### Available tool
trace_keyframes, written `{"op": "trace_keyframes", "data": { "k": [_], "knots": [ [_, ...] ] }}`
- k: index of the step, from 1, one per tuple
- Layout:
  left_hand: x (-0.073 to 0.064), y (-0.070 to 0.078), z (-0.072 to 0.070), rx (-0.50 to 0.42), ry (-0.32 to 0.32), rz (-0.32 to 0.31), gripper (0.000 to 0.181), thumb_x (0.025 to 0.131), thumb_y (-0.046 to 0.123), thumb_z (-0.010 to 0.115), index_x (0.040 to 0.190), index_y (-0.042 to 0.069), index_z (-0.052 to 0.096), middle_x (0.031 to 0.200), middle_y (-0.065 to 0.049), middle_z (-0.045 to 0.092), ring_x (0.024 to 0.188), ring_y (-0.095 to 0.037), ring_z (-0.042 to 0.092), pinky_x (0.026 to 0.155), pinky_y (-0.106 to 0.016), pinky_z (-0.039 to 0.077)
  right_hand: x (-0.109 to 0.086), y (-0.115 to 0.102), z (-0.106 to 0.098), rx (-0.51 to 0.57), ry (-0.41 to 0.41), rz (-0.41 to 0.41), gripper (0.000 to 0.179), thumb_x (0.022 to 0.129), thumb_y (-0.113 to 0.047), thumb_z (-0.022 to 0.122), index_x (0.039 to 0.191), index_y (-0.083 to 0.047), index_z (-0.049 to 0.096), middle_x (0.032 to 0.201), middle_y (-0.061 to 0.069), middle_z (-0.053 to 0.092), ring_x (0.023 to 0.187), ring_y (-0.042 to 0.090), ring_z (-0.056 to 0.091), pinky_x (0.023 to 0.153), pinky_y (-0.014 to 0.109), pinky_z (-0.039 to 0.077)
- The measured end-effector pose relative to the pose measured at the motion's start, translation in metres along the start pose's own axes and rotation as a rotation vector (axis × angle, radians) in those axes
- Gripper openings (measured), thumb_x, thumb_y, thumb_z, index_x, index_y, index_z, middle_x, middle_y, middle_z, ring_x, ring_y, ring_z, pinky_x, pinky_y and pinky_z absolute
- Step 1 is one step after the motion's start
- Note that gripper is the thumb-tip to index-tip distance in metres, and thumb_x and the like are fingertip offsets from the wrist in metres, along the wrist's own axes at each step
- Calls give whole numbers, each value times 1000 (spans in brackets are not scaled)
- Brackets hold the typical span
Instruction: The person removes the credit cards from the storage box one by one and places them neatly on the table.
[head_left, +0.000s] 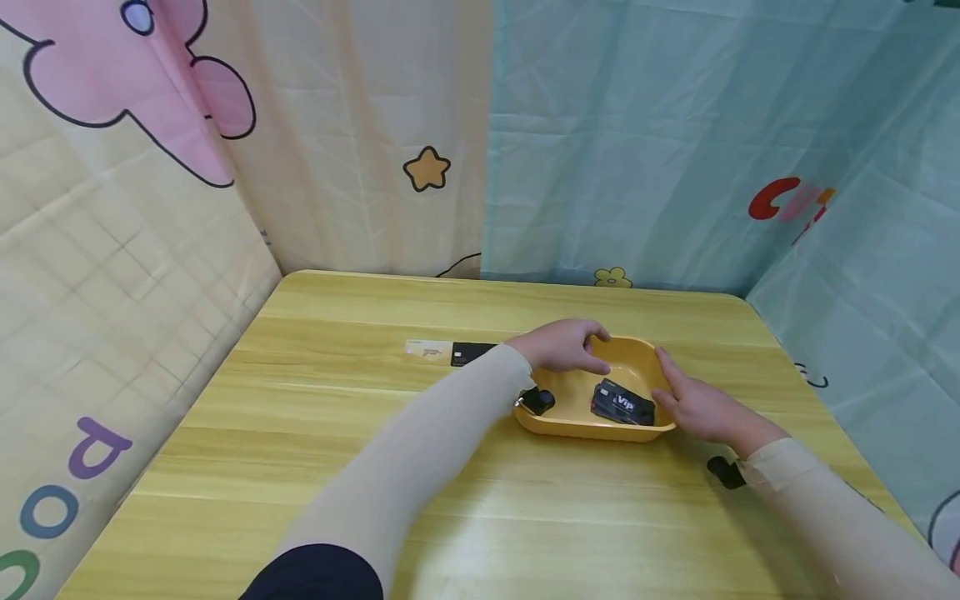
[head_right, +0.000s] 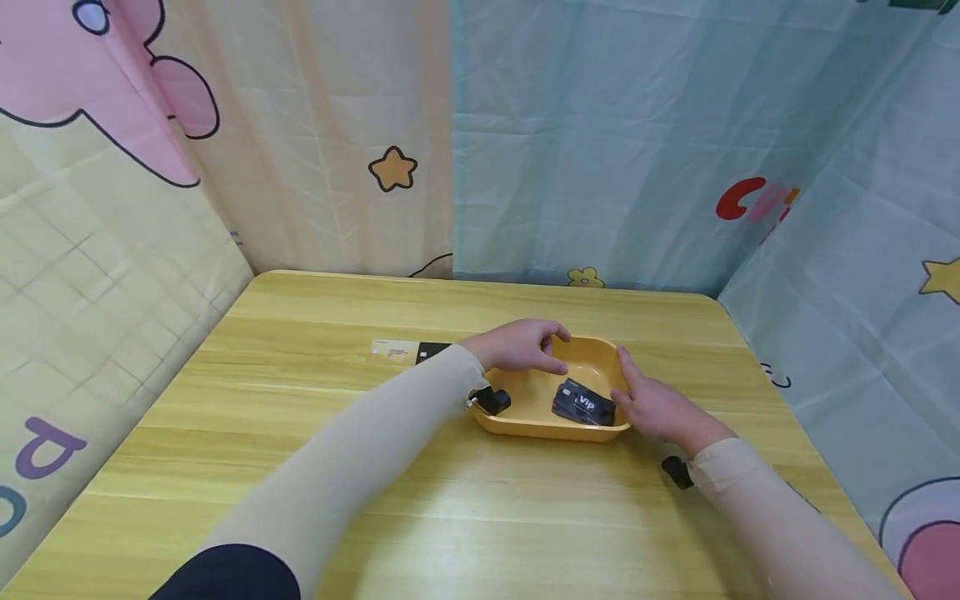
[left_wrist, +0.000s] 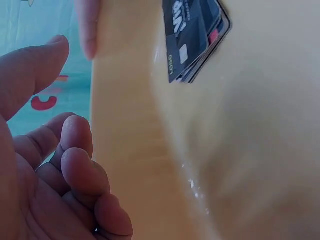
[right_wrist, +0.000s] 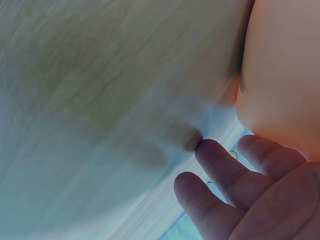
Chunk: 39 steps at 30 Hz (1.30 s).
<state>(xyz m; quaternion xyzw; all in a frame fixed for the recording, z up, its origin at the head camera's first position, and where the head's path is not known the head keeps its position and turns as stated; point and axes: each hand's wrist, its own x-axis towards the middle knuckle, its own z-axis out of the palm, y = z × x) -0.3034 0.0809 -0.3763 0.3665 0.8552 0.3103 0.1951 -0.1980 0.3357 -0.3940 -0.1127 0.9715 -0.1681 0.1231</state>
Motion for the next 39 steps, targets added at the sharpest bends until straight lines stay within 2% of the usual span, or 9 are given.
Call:
{"op": "trace_keyframes", "data": {
  "k": [5, 9, 11, 14, 18, 23, 30, 39],
  "knots": [
    [11, 3, 15, 6, -39, -20, 63, 96, 38, 78, 150, 15, 56, 102, -1, 64, 84, -14, 58, 73, -26, 49, -7, 3, 0, 6, -14, 17, 81, 113, -32, 45, 164, 8, -4, 157, 46, 30, 137, 63, 46, 112, 72, 38],
    [16, 5, 26, 18, -110, -50, 62, 93, 37, 80, 149, 19, 58, 122, 2, 68, 100, -11, 62, 90, -25, 51, -13, 5, -1, 10, -7, 19, 82, 113, -32, 45, 164, 8, -5, 156, 47, 31, 135, 64, 47, 111, 72, 38],
    [16, 4, 30, 30, -144, -80, 61, 91, 35, 83, 147, 23, 60, 126, 5, 67, 104, -9, 61, 94, -25, 50, -14, 5, 0, 9, 0, 15, 82, 113, -32, 45, 164, 8, -5, 155, 47, 32, 135, 64, 47, 110, 72, 39],
    [16, 0, 34, -5, -195, -144, 60, 88, 29, 86, 143, 27, 63, 122, 5, 65, 103, -12, 61, 88, -28, 54, -13, 5, 1, 7, 5, 12, 81, 113, -31, 45, 164, 7, -6, 155, 47, 31, 134, 64, 47, 110, 72, 39],
    [15, -4, 37, -46, -225, -211, 61, 85, 25, 89, 140, 32, 64, 114, 4, 62, 99, -15, 60, 79, -29, 54, -11, 4, 3, 7, 5, -1, 80, 113, -30, 44, 164, 8, -6, 156, 47, 29, 135, 64, 47, 110, 72, 39],
    [16, -7, 38, -8, -209, -223, 61, 85, 25, 90, 139, 35, 63, 112, 4, 62, 98, -14, 60, 81, -28, 52, -8, 4, 4, 15, 0, -7, 80, 114, -29, 44, 164, 7, -7, 157, 47, 28, 136, 64, 46, 111, 72, 39],
    [13, -5, 38, 84, -172, -194, 60, 85, 28, 90, 139, 37, 64, 116, 6, 62, 104, -14, 57, 92, -27, 46, -5, 3, 5, 14, 0, -22, 80, 113, -29, 44, 163, 9, -6, 157, 47, 28, 135, 63, 47, 110, 71, 40],
    [7, -5, 34, 105, -155, -179, 52, 88, 30, 87, 136, 36, 66, 112, 6, 62, 102, -14, 58, 91, -28, 46, -1, -2, 3, 26, -20, -2, 81, 113, -30, 43, 163, 7, -10, 157, 47, 27, 137, 64, 45, 111, 72, 38]
  ]
}}
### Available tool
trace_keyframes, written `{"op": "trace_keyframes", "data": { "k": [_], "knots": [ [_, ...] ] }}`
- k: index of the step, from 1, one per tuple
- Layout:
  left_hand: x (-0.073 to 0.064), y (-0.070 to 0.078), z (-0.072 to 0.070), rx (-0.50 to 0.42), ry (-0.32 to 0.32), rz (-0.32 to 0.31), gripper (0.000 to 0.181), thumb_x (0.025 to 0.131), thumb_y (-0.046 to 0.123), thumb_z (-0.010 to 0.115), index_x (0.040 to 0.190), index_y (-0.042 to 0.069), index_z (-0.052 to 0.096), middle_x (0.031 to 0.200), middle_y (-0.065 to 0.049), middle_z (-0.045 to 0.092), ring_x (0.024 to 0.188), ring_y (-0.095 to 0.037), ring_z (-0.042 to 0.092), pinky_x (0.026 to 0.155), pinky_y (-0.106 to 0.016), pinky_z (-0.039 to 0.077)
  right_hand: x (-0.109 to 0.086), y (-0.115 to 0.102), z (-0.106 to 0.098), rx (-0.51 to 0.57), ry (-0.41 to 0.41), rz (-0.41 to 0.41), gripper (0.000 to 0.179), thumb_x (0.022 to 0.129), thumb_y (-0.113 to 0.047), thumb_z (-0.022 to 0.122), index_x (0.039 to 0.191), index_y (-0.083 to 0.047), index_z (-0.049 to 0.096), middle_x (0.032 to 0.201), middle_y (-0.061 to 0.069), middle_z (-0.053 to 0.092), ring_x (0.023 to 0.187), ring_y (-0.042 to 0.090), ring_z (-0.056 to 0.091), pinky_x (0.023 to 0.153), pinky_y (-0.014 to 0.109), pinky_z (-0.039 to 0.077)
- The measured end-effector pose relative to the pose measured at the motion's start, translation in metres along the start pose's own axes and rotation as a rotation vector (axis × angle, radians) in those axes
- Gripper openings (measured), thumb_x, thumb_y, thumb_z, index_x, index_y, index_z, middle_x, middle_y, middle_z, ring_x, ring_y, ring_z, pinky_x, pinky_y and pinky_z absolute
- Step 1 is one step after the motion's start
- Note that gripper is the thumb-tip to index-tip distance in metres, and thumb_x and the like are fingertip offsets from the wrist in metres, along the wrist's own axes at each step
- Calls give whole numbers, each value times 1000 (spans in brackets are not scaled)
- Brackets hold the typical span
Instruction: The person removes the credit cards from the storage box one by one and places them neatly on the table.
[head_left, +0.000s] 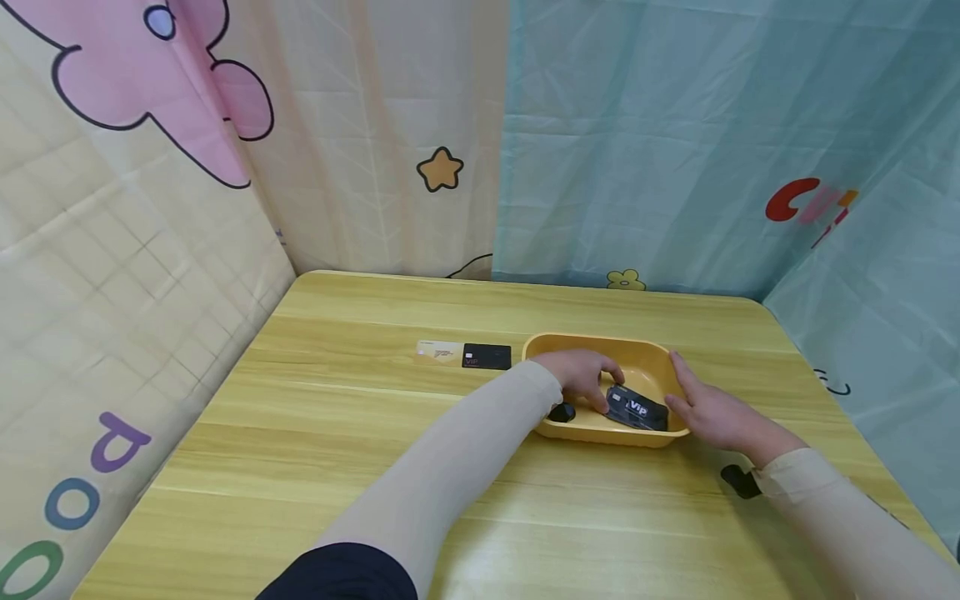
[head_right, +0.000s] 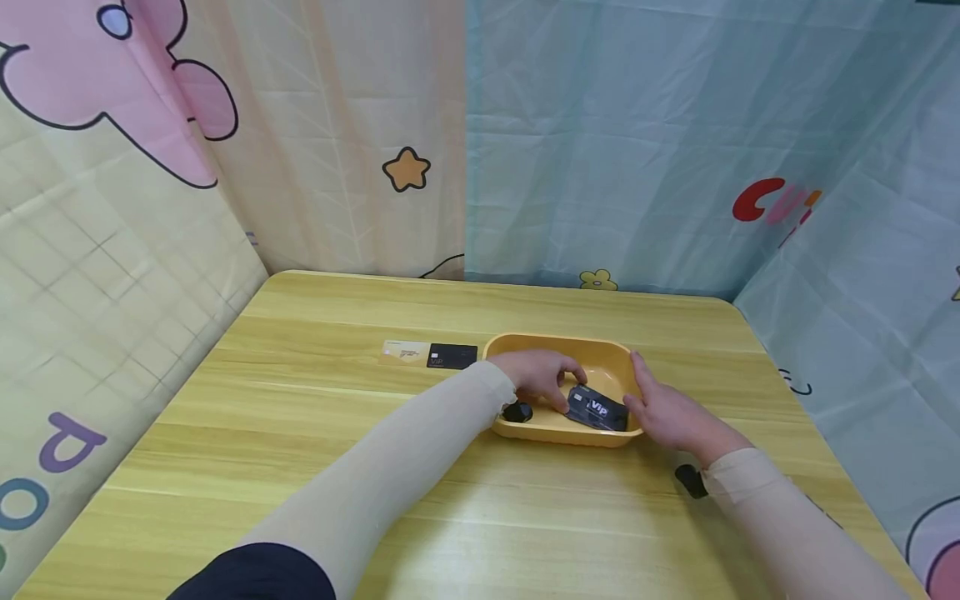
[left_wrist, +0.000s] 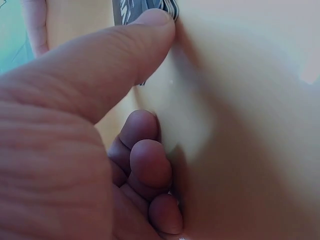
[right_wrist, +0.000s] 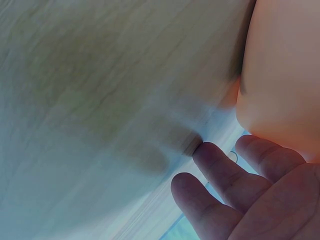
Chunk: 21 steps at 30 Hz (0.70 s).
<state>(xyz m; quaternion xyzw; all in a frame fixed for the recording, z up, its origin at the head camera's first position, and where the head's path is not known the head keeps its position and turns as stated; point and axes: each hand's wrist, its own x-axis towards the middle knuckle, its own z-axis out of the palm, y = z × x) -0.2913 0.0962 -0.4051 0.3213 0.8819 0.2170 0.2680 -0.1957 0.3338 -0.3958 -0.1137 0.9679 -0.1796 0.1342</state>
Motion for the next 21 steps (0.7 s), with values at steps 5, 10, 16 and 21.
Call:
{"op": "trace_keyframes", "data": {
  "k": [5, 10, 16, 21],
  "knots": [
    [1, 0, 1, 15, 9, -11, 47, 89, 32, 86, 132, 37, 67, 112, 7, 62, 102, -15, 58, 92, -28, 46, -1, -2, -1, 0, 4, -7, 81, 114, -30, 43, 163, 8, -9, 157, 47, 26, 137, 64, 45, 111, 72, 38],
    [3, -1, 1, 27, 7, -1, 46, 90, 32, 85, 132, 37, 67, 111, 7, 62, 102, -15, 58, 92, -28, 47, 0, 0, -1, -3, 4, -6, 80, 114, -29, 43, 163, 9, -8, 158, 47, 26, 137, 63, 45, 111, 71, 38],
    [6, -3, 1, 42, 6, 1, 44, 89, 34, 85, 130, 38, 68, 111, 7, 62, 101, -14, 58, 91, -28, 47, 1, 1, -1, 8, -6, 4, 81, 114, -31, 42, 163, 7, -10, 159, 46, 23, 139, 63, 43, 112, 72, 37],
    [7, -4, 2, 48, 11, 8, 43, 90, 35, 84, 130, 38, 68, 110, 6, 62, 100, -15, 59, 88, -29, 47, 2, 1, 0, 15, -6, 5, 81, 113, -30, 42, 163, 8, -9, 160, 47, 23, 140, 63, 42, 113, 72, 36]
  ]
}}
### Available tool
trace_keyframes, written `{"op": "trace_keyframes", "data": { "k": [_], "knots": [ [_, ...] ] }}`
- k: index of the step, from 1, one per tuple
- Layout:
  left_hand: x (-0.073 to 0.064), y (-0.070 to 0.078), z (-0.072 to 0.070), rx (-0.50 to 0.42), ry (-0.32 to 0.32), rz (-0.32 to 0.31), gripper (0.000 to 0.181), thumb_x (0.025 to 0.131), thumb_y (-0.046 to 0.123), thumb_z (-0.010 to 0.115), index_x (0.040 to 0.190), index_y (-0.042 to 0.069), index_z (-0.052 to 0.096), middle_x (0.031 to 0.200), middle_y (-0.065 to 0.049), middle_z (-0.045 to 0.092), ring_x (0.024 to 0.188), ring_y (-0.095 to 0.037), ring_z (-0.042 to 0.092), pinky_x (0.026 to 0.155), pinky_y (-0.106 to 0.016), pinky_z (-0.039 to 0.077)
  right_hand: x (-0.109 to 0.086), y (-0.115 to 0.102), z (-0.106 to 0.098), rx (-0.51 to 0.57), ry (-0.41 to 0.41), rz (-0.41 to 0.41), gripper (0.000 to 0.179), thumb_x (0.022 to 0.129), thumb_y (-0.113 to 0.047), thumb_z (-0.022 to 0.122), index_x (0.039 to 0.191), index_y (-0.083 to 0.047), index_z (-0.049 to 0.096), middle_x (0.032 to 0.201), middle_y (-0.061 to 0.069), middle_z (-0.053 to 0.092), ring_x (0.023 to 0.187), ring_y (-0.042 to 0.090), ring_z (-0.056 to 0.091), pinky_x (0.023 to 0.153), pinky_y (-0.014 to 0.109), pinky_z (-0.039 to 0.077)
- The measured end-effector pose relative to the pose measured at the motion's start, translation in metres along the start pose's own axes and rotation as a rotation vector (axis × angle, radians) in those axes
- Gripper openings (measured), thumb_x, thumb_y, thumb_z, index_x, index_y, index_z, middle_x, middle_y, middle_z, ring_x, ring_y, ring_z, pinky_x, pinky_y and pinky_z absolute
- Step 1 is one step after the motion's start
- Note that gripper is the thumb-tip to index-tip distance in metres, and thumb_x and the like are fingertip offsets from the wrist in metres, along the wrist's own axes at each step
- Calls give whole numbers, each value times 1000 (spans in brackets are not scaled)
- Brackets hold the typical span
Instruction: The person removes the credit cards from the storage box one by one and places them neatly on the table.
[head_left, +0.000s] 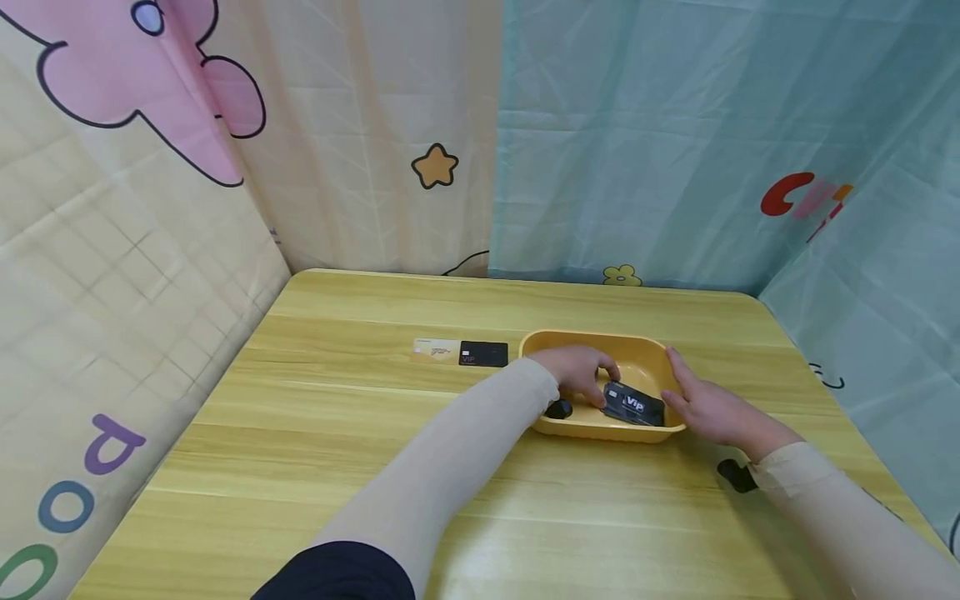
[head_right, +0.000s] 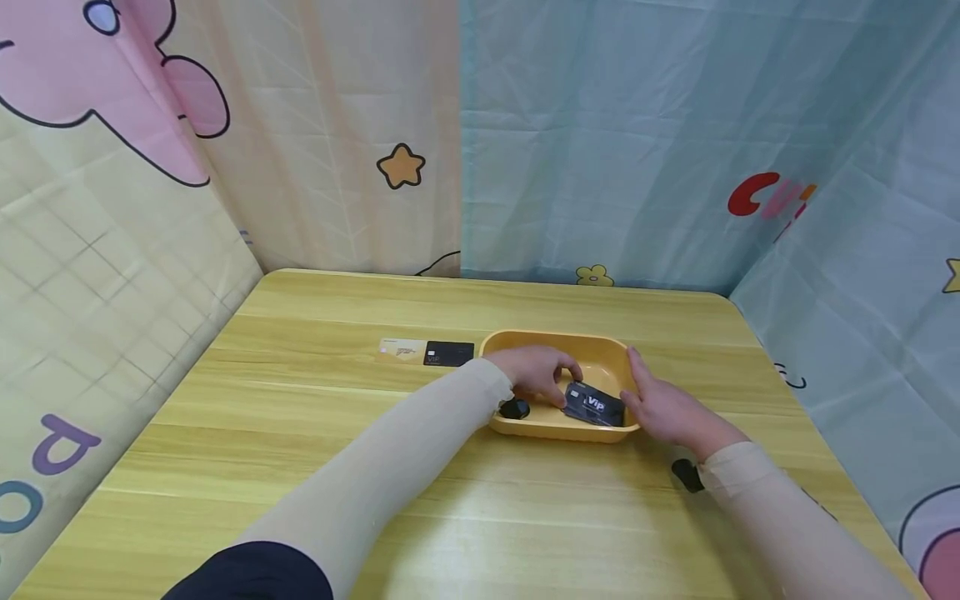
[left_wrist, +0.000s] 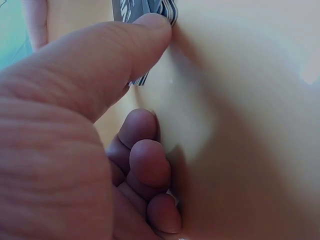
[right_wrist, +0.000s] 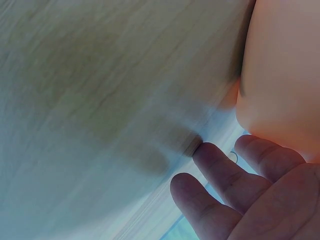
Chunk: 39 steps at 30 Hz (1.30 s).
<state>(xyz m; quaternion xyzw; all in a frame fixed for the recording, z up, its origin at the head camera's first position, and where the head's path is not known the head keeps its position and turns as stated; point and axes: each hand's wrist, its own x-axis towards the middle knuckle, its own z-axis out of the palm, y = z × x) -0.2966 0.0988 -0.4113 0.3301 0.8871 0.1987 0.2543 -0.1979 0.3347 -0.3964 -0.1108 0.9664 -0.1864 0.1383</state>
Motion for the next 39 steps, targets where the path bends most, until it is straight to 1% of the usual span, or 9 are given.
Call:
{"op": "trace_keyframes", "data": {
  "k": [8, 14, 18, 22, 24, 30, 33, 39],
  "knots": [
    [2, -2, 0, -7, 3, 20, 44, 92, 33, 82, 133, 34, 67, 106, 5, 63, 94, -14, 59, 80, -27, 48, 0, 0, -1, -5, -4, 3, 81, 114, -30, 42, 163, 7, -10, 160, 47, 22, 139, 64, 42, 113, 72, 36],
    [2, -2, -1, -17, 7, 27, 45, 92, 32, 82, 135, 33, 67, 105, 6, 62, 93, -13, 59, 79, -26, 48, 1, -1, -1, -11, -4, 7, 81, 113, -29, 42, 163, 7, -10, 159, 47, 23, 139, 64, 43, 112, 72, 36],
    [1, -2, -3, -44, 10, 62, 46, 93, 28, 81, 136, 26, 66, 102, 5, 64, 88, -12, 59, 76, -24, 47, 0, 0, -1, -14, -2, 5, 81, 114, -30, 42, 163, 6, -10, 159, 47, 25, 138, 64, 44, 112, 72, 37],
    [1, -3, -3, -58, 13, 110, 47, 92, 22, 78, 138, 18, 65, 101, 7, 66, 85, -9, 59, 74, -20, 46, 0, 0, -1, -16, -1, 0, 80, 114, -29, 42, 163, 7, -10, 158, 47, 25, 137, 64, 45, 112, 72, 37],
    [1, -3, -4, -65, 16, 122, 48, 92, 20, 77, 138, 16, 64, 101, 8, 66, 84, -8, 58, 73, -19, 45, 0, 0, -1, -18, -1, -2, 80, 114, -29, 42, 163, 7, -10, 158, 47, 25, 137, 63, 45, 112, 72, 37],
    [3, -3, -3, -121, 17, 111, 50, 92, 15, 73, 141, 15, 62, 98, 7, 67, 75, -9, 58, 66, -21, 45, -1, 0, 0, -18, 7, -14, 80, 114, -28, 43, 163, 7, -10, 158, 47, 26, 137, 64, 46, 111, 72, 38],
    [5, -3, -3, -127, 17, 111, 51, 92, 14, 73, 142, 14, 62, 96, 7, 67, 72, -8, 57, 64, -21, 44, -1, -1, 0, -20, 11, -20, 80, 114, -27, 43, 163, 7, -10, 158, 47, 26, 137, 64, 46, 112, 72, 38],
    [8, -4, -1, -138, 15, 106, 56, 91, 17, 79, 144, 13, 61, 96, 6, 67, 72, -7, 57, 64, -21, 46, -2, -3, 0, -17, 12, -24, 79, 113, -26, 43, 163, 8, -9, 157, 48, 26, 136, 63, 46, 112, 71, 38]
  ]
}}
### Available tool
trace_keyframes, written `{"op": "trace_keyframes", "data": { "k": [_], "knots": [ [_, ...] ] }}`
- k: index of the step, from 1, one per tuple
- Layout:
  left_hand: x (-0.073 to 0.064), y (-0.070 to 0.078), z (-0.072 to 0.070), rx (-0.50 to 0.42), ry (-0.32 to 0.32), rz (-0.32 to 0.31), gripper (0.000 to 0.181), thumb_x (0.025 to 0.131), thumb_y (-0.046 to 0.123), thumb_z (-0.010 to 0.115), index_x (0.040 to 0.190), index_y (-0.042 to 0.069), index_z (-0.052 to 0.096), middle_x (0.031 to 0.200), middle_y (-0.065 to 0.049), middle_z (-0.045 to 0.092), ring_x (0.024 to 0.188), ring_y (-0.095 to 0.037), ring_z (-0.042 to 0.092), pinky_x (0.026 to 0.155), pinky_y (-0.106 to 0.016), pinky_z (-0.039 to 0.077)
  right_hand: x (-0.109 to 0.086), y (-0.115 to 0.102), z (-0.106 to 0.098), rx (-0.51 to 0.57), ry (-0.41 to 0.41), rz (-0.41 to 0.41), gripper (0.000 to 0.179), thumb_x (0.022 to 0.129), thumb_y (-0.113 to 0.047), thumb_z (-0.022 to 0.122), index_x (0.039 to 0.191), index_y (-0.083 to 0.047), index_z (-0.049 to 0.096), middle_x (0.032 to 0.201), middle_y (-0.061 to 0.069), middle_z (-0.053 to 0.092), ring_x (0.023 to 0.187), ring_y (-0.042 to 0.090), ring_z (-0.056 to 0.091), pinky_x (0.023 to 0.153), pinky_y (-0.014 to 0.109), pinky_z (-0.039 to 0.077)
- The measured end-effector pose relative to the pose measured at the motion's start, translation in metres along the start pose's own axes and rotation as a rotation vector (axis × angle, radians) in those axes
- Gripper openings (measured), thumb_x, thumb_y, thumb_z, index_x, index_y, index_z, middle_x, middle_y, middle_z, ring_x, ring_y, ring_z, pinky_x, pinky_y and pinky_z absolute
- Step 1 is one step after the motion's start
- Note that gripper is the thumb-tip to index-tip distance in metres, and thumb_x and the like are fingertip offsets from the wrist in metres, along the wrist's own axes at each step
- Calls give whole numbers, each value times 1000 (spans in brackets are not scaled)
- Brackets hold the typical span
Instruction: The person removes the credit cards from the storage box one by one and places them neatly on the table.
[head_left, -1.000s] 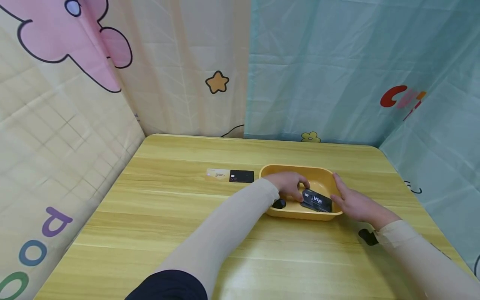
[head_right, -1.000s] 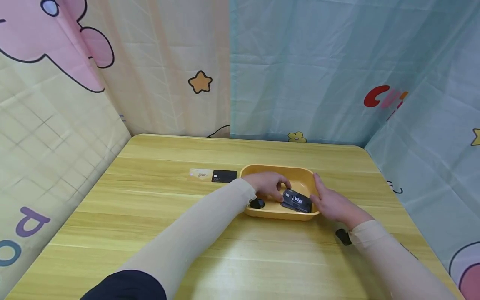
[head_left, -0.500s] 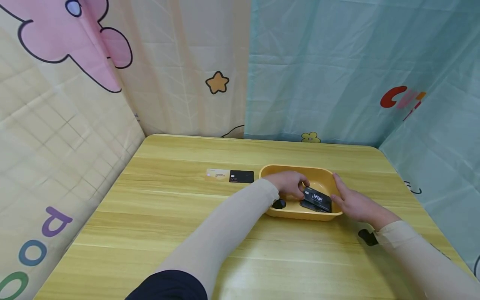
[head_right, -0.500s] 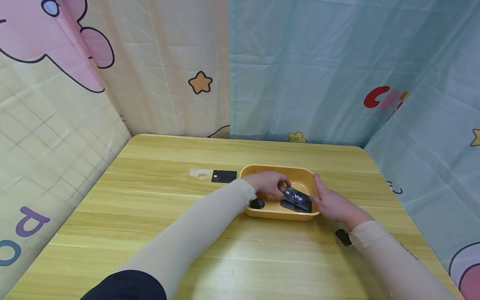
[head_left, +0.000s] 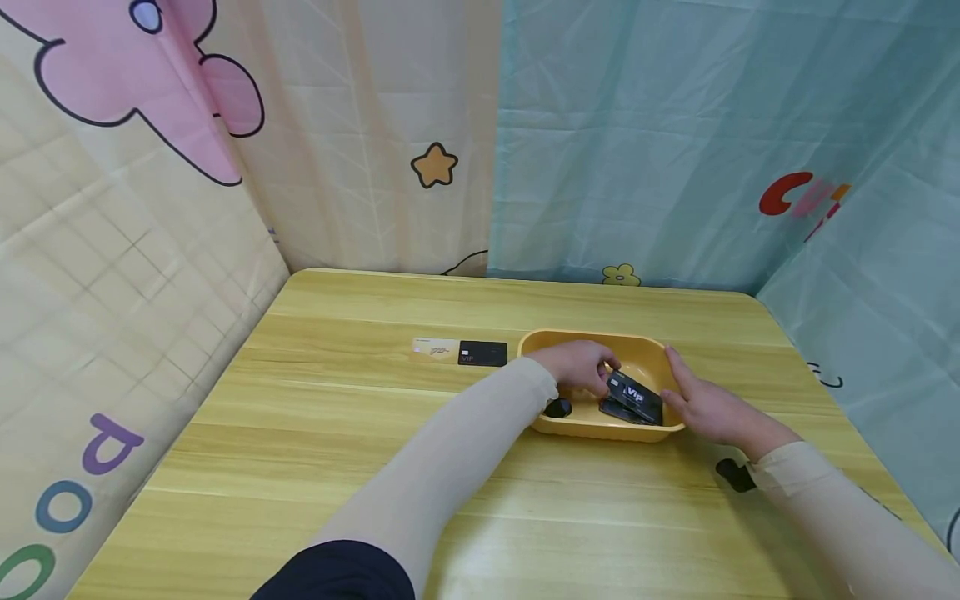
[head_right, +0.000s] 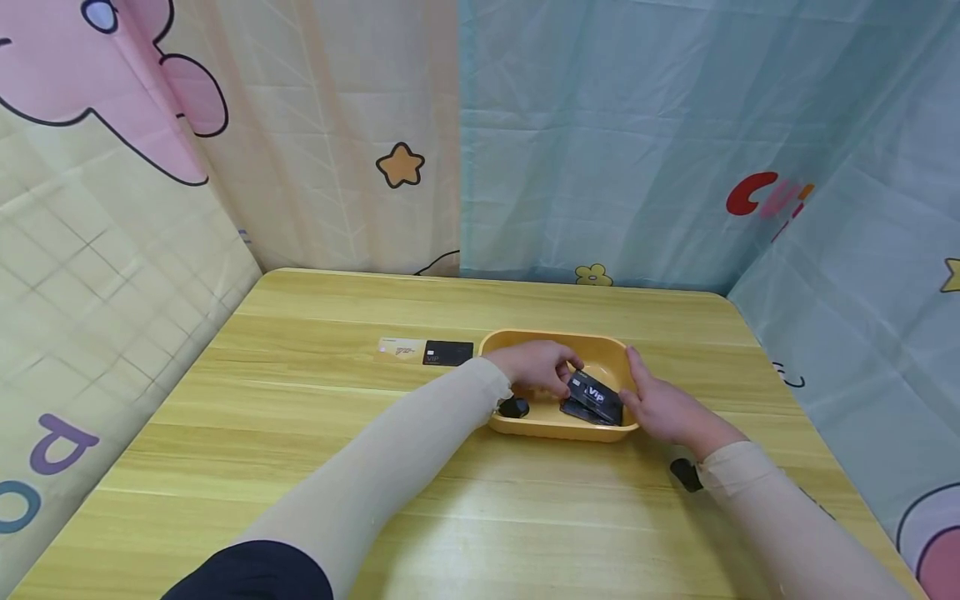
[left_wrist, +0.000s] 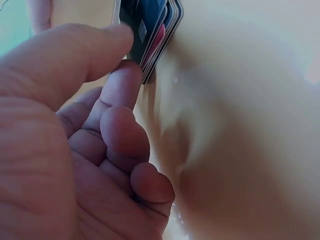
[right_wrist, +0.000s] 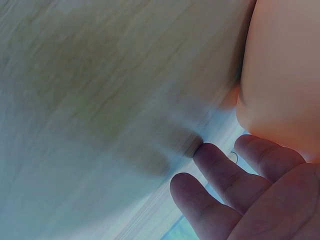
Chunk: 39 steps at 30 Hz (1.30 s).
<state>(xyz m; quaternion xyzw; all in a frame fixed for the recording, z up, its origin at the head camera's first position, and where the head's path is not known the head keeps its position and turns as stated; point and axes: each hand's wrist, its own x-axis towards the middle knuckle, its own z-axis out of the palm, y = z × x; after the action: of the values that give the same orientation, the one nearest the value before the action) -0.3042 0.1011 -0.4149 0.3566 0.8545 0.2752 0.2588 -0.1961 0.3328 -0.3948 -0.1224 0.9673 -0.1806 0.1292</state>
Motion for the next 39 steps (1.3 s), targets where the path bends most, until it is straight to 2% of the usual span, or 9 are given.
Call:
{"op": "trace_keyframes", "data": {
  "k": [6, 16, 29, 39],
  "knots": [
    [-2, 1, 0, -28, -2, -9, 59, 91, 21, 82, 144, 13, 59, 99, 5, 66, 73, -9, 58, 64, -22, 47, 0, 0, 0, 1, -6, 10, 80, 113, -27, 42, 163, 7, -10, 158, 47, 27, 136, 63, 47, 111, 71, 39],
    [-4, 3, -2, 5, 2, 2, 55, 94, 26, 80, 145, 14, 61, 98, 6, 67, 77, -8, 58, 68, -21, 47, 0, 1, 1, -5, 1, 5, 80, 114, -28, 42, 163, 6, -11, 158, 47, 27, 136, 63, 47, 111, 71, 38],
    [-7, 7, -3, -18, 12, -20, 56, 95, 26, 80, 147, 18, 59, 97, 7, 66, 58, -8, 52, 58, -23, 44, -2, 0, 1, -5, 10, -14, 79, 113, -26, 43, 163, 8, -9, 156, 48, 29, 135, 64, 48, 110, 72, 39],
    [-8, 8, -4, -32, 3, -19, 56, 96, 24, 78, 148, 19, 58, 93, 6, 67, 56, -9, 51, 56, -23, 44, -1, 0, 0, 2, 5, -10, 79, 113, -25, 43, 163, 8, -9, 156, 48, 28, 135, 64, 47, 111, 72, 38]
  ]
}}
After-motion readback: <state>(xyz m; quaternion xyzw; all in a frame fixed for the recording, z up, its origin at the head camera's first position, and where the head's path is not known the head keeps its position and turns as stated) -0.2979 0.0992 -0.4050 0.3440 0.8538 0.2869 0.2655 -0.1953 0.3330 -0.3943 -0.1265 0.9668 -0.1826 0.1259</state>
